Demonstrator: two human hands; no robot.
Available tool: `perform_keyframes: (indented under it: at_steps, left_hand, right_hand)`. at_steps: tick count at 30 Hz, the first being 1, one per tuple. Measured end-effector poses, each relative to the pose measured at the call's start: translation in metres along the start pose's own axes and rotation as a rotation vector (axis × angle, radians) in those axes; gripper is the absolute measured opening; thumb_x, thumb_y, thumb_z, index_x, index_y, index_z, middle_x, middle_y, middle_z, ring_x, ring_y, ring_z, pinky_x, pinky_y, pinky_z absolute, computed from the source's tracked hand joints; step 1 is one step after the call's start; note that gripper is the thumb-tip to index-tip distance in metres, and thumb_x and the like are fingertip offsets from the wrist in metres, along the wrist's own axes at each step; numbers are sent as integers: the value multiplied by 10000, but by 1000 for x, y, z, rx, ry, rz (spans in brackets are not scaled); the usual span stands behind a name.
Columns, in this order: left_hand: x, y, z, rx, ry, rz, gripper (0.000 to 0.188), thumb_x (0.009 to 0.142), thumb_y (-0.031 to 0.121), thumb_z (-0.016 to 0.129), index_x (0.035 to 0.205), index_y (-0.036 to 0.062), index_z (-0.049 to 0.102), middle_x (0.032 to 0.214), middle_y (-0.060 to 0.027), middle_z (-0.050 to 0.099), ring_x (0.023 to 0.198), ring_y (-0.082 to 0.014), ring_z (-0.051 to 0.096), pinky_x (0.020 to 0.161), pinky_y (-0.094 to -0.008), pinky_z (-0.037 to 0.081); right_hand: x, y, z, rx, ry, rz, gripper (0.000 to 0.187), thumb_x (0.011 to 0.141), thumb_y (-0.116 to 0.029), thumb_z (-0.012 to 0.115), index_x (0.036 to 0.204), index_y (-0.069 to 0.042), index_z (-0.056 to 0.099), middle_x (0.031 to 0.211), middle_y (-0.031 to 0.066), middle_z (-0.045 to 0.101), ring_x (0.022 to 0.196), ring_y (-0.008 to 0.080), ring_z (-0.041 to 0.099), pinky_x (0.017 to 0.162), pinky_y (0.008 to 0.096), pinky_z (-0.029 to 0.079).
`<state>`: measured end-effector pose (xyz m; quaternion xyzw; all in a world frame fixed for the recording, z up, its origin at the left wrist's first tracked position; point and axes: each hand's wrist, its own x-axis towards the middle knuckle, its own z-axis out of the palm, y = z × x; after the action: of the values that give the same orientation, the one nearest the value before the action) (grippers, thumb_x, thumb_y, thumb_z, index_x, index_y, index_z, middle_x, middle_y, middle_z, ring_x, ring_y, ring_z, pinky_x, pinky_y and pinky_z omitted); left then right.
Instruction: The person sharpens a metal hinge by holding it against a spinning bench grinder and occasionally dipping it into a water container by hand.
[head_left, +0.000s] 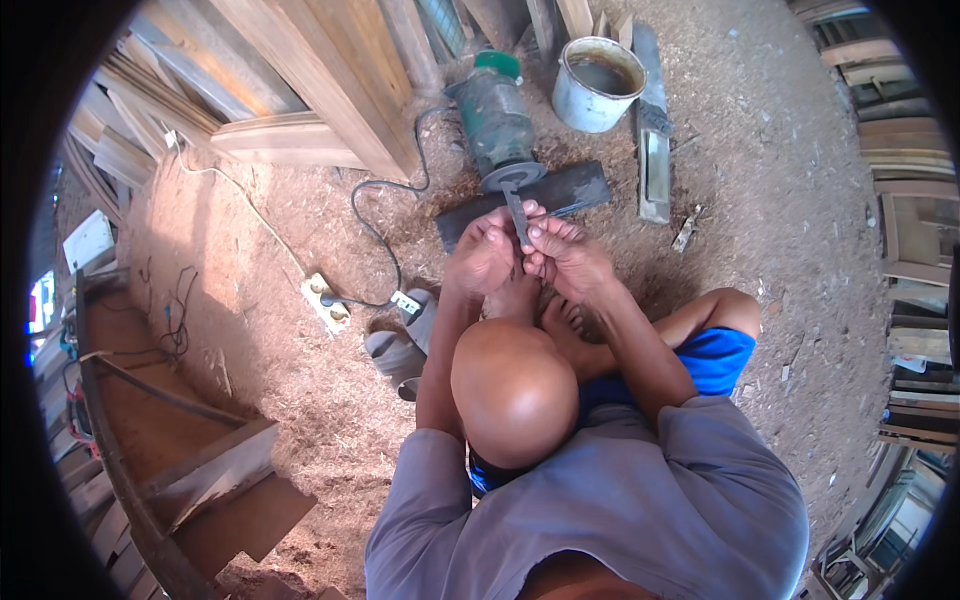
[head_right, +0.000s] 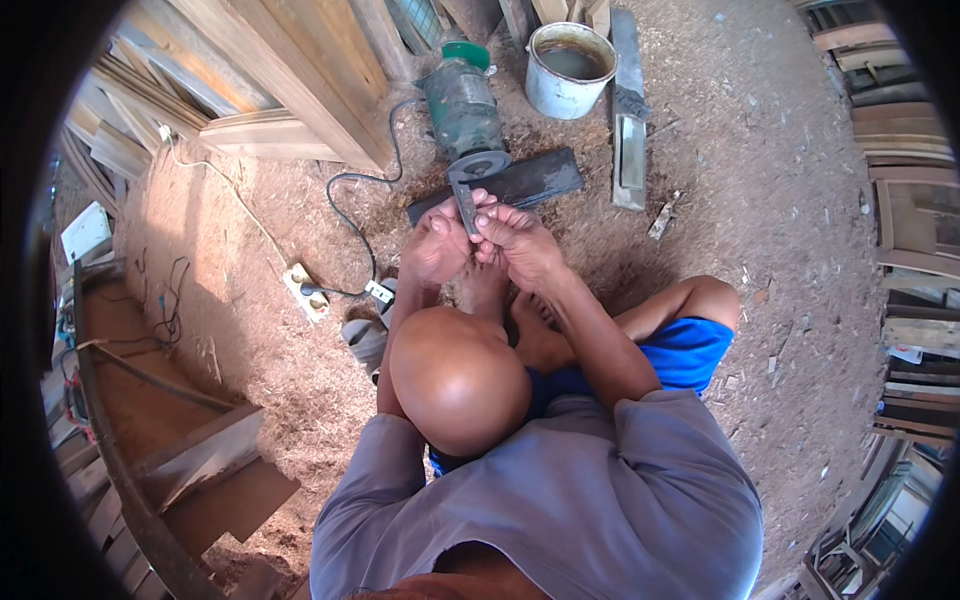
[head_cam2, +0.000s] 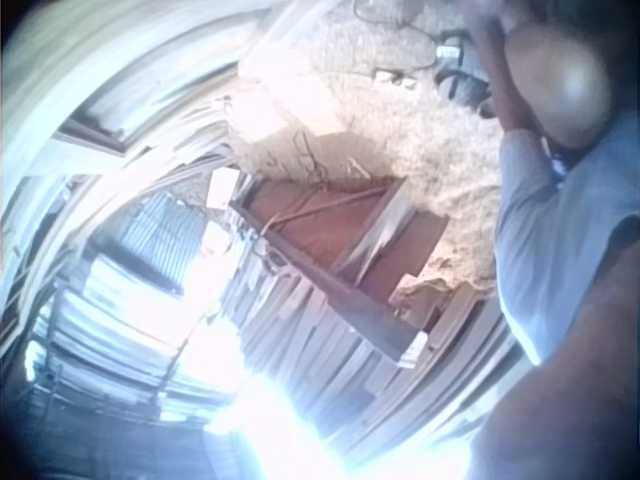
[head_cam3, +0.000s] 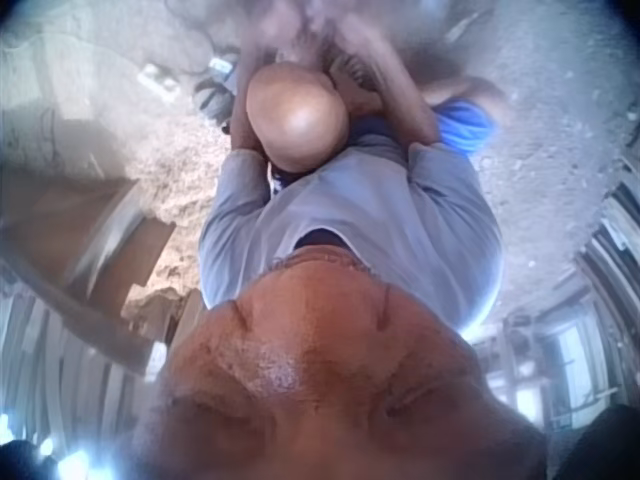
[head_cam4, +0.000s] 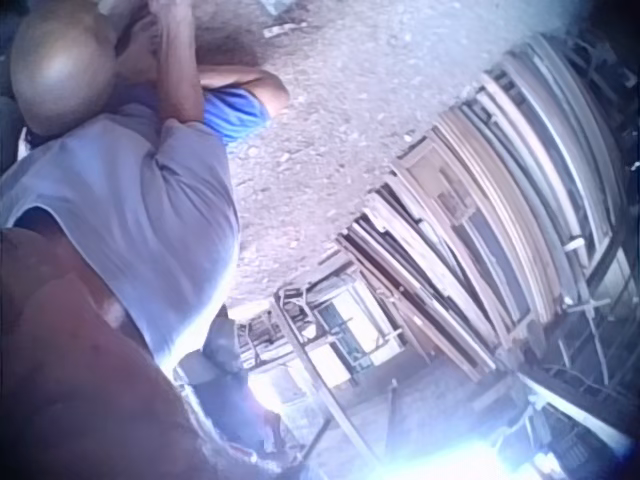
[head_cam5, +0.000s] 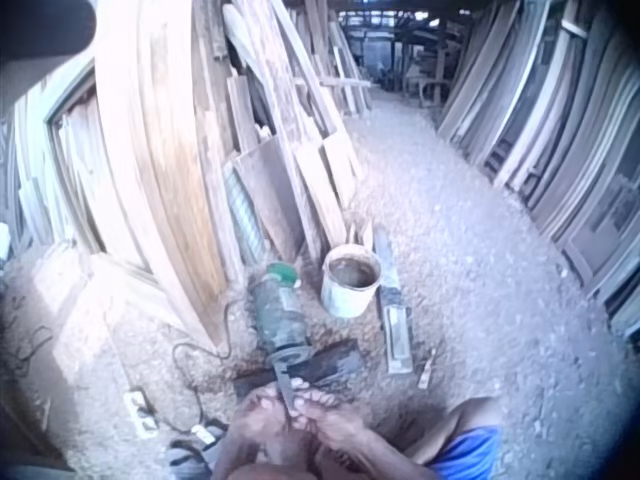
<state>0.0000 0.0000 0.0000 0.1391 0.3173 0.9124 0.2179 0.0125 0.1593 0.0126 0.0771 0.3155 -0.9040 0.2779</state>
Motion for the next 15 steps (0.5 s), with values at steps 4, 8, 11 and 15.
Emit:
perform_keyframes:
  at_steps: [4,8,11,15]
  left_hand:
    - [-3,-1,-1,-74,3,-45,615,858,395,641,1279,-23,481,1154,-138,592,820,-141,598,678,-272,523]
    - [-7,-6,-9,-86,20,-80,535,850,353,660,1216,-20,545,1185,-128,589,785,-118,593,625,-259,521]
    - [-9,-13,-13,-72,89,-33,446,849,315,672,1154,-2,597,1227,-127,577,775,-112,593,617,-258,521]
    - [-9,-12,-14,-83,69,-27,391,853,289,673,1123,11,619,1254,-130,564,780,-112,592,616,-261,520]
  right_hand:
    - [1,5,0,-20,-6,39,97,917,-108,579,985,-40,596,793,20,588,653,96,550,613,207,486]
    - [0,12,4,-72,36,26,85,909,-124,606,928,-42,615,755,4,613,584,52,533,550,177,458]
    - [-1,14,2,-33,5,59,105,913,-118,590,991,-50,607,787,9,598,636,71,547,591,187,476]
    - [-3,14,5,9,23,75,97,915,-114,585,984,-49,606,786,10,593,639,74,540,592,189,466]
